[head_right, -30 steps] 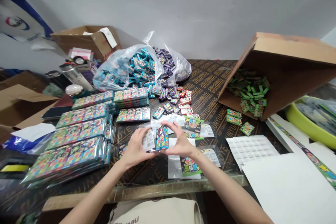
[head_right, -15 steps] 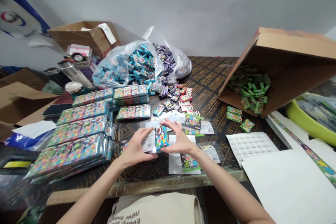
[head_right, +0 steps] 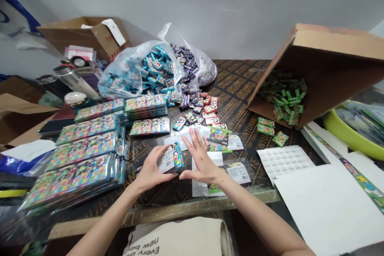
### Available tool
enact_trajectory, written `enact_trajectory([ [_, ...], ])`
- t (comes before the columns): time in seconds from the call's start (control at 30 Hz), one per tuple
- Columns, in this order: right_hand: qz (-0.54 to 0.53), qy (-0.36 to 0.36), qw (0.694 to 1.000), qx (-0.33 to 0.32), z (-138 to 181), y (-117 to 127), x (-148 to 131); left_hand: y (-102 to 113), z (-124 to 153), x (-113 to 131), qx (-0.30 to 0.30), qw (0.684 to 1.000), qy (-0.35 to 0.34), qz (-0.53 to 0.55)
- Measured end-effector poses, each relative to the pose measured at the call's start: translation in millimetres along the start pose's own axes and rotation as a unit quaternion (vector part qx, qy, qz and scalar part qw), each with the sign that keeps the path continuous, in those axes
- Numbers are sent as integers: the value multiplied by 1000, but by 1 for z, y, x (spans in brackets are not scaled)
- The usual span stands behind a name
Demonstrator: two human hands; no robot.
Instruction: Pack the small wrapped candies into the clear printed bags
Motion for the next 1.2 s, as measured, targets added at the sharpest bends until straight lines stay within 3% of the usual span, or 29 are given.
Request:
enact_trajectory([
  [0.1,43,47,998,15,-3,-6,0,0,-2,-4,13,1000,13,-16],
  [0.17,59,43,997,36,-19,-7,14,-1,-4,-5,9,999,17,-25],
  [0.3,148,-148,964,162,-72,7,81,-11,-5,-6,3,998,28,-59],
  [0.37,168,-205,955,134,-96,3,111,-22,-4,-10,-3,996,35,-80],
  [0.47,154,-224,958,94,-114,-4,131,-39,-1,-21,-29,993,51,-106],
  [0.57,92,-190,970,122,-109,4,121,-38,-1,-35,-15,994,88,-56],
  [0.63,-41,-119,988,94,-98,9,101,-27,-4,-42,32,985,150,77],
  [0.7,-200,-32,979,-24,-82,11,71,-21,-8,-46,27,939,226,257],
  [0.77,-285,20,947,-147,-63,11,43,-26,-10,-38,-58,877,277,388],
  [0.8,-293,29,941,-166,-55,13,34,-29,-11,-32,-98,854,290,421],
  [0.83,-282,28,947,-152,-50,15,27,-32,-12,-27,-118,840,298,437],
  [0.9,-220,15,973,-72,-41,20,20,-35,-13,-20,-90,833,310,450],
  [0.97,-143,11,990,-7,-34,17,14,-36,-13,-16,-33,835,311,452],
  [1.07,-67,8,997,42,-23,4,8,-37,-10,-14,-24,864,277,421],
  [1.13,-46,-10,995,84,-17,0,10,-32,-7,-18,-32,912,229,338],
  [1.2,-30,-26,993,114,-12,-2,18,-24,-2,-26,-30,971,155,180],
])
Point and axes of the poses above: each hand's wrist, its own z-axis away from the middle knuckle, its own y-axis out of the back of the hand, x = y × z, the point moved 5 cm from there along -z, towards the middle knuckle, and after that the axes turned 4 degrees about x, right-handed, at the moved point
